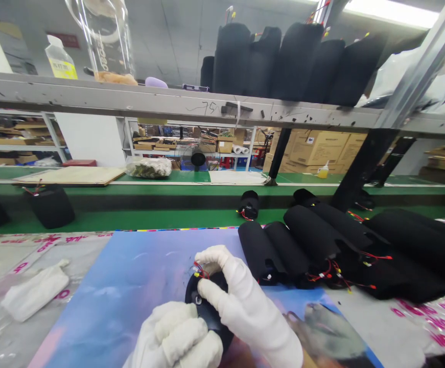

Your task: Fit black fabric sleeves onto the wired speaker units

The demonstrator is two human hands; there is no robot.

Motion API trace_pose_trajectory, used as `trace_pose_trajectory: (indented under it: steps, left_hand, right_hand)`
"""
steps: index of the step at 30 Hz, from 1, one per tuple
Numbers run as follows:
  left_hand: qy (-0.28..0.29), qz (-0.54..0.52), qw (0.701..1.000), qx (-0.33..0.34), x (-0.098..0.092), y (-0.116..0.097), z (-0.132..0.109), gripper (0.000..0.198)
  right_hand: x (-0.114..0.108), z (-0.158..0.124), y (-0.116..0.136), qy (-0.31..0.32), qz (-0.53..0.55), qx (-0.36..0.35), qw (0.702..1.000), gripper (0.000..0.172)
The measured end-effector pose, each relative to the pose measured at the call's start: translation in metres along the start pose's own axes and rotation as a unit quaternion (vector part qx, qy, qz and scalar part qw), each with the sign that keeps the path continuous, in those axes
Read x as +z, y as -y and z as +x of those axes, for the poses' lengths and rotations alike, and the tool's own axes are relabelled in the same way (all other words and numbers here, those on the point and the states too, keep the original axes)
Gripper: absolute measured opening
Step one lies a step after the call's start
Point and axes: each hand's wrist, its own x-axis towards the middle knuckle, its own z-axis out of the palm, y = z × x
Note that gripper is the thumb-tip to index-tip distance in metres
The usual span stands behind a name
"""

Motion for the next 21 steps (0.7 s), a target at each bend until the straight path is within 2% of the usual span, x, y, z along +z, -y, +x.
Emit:
trace_pose_trajectory:
  steps: [2, 4, 6, 8, 10, 12, 14, 16, 18, 19, 21]
  left_hand:
    - [0.044, 0.043, 0.997, 0.047, -0.003, 0.0, 0.011, 0.033]
    - [0.05, 0.093, 0.993, 0.055, -0.003, -0.001, 0.016, 0.031]
    - [0.023, 0.13, 0.99, 0.056, 0.001, -0.002, 0.015, 0.025]
    - [-0.026, 0.167, 0.984, 0.049, 0.009, -0.004, 0.011, 0.023]
    - [-0.059, 0.205, 0.977, 0.027, 0.017, -0.004, 0.008, 0.024]
    - [-0.056, 0.235, 0.97, 0.017, 0.021, -0.002, 0.009, 0.025]
    - [-0.019, 0.206, 0.978, 0.034, 0.018, 0.002, 0.013, 0.025]
    - [0.039, 0.107, 0.993, 0.03, 0.01, 0.005, 0.018, 0.023]
    - [0.065, 0.012, 0.998, -0.003, 0.002, 0.005, 0.017, 0.023]
    - [0.048, -0.012, 0.998, -0.027, -0.001, 0.004, 0.014, 0.025]
    - [-0.037, -0.01, 0.997, -0.073, -0.006, 0.005, -0.001, 0.026]
  right_hand:
    - [-0.012, -0.004, -0.004, 0.012, 0.048, -0.011, 0.999, 0.039]
    - [-0.027, -0.007, -0.01, 0.002, 0.093, -0.027, 0.995, 0.035]
    - [-0.038, -0.009, -0.015, -0.02, 0.084, -0.048, 0.995, 0.033]
    - [-0.041, -0.01, -0.017, -0.019, 0.031, -0.07, 0.997, 0.034]
    - [-0.037, -0.011, -0.016, -0.007, -0.01, -0.088, 0.996, 0.033]
    - [-0.03, -0.014, -0.014, 0.001, -0.047, -0.101, 0.994, 0.029]
    - [-0.026, -0.02, -0.013, 0.007, -0.078, -0.115, 0.99, 0.024]
    - [-0.027, -0.028, -0.012, 0.014, -0.104, -0.136, 0.985, 0.018]
    - [-0.031, -0.034, -0.011, 0.02, -0.121, -0.164, 0.979, 0.012]
    - [-0.033, -0.036, -0.011, 0.02, -0.127, -0.178, 0.976, 0.011]
    - [-0.036, -0.037, -0.012, 0.018, -0.139, -0.201, 0.97, 0.013]
